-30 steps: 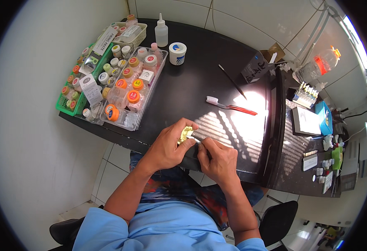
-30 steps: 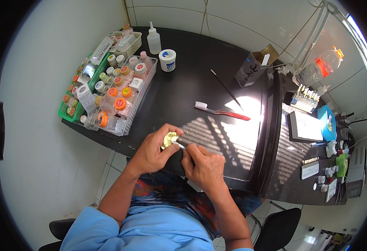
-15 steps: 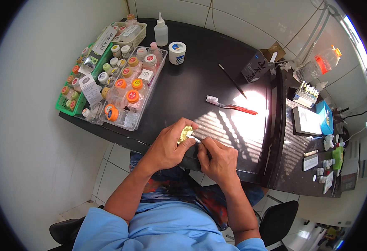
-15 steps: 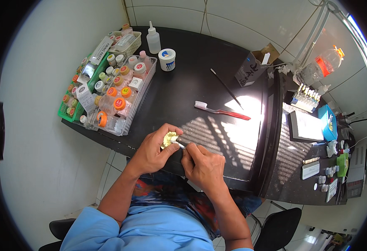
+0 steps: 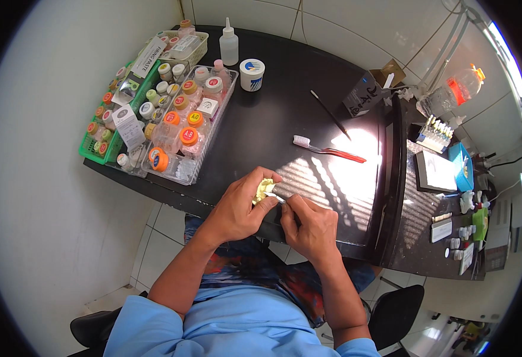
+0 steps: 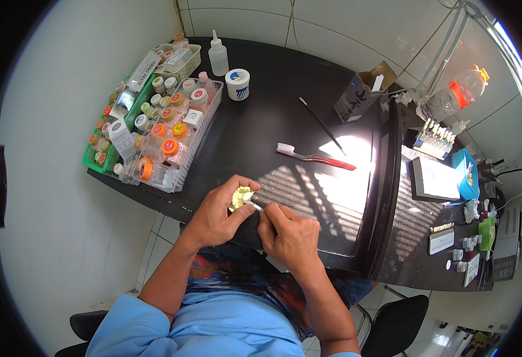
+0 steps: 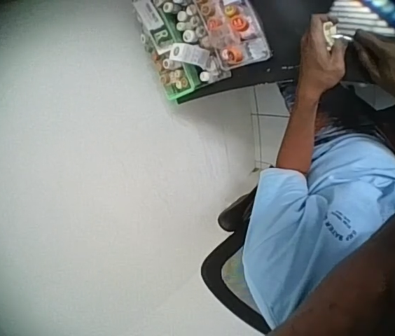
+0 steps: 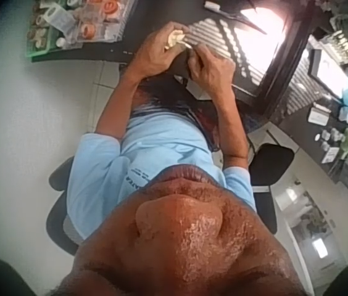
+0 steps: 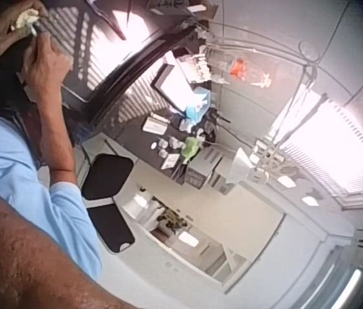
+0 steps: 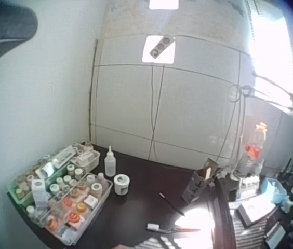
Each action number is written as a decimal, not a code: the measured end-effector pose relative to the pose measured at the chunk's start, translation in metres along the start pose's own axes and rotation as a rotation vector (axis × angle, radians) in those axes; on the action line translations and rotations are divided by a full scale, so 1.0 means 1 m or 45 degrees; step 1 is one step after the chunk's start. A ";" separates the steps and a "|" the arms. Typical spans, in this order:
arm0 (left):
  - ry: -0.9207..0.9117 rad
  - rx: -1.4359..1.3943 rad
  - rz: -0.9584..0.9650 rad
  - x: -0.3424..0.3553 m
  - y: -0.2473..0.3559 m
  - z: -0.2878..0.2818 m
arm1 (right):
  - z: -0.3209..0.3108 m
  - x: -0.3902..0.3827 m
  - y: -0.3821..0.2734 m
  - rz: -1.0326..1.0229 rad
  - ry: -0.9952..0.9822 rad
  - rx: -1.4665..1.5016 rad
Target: Applying stain or ceramic material to a dental model using a brush and sculpting tool.
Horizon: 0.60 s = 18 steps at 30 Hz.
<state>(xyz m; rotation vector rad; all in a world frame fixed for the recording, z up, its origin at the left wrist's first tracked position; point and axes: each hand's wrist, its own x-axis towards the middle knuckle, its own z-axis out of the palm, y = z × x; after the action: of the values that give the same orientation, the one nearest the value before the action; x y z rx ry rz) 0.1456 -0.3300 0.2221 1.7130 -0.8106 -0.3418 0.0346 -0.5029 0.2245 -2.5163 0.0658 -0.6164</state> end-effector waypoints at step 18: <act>-0.019 -0.024 -0.026 0.000 0.000 0.000 | 0.000 0.000 0.001 0.004 0.019 0.014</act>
<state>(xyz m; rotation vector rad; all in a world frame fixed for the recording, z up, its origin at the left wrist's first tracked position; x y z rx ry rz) 0.1454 -0.3301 0.2222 1.7038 -0.7985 -0.3755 0.0349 -0.5036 0.2247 -2.5005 0.0718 -0.6321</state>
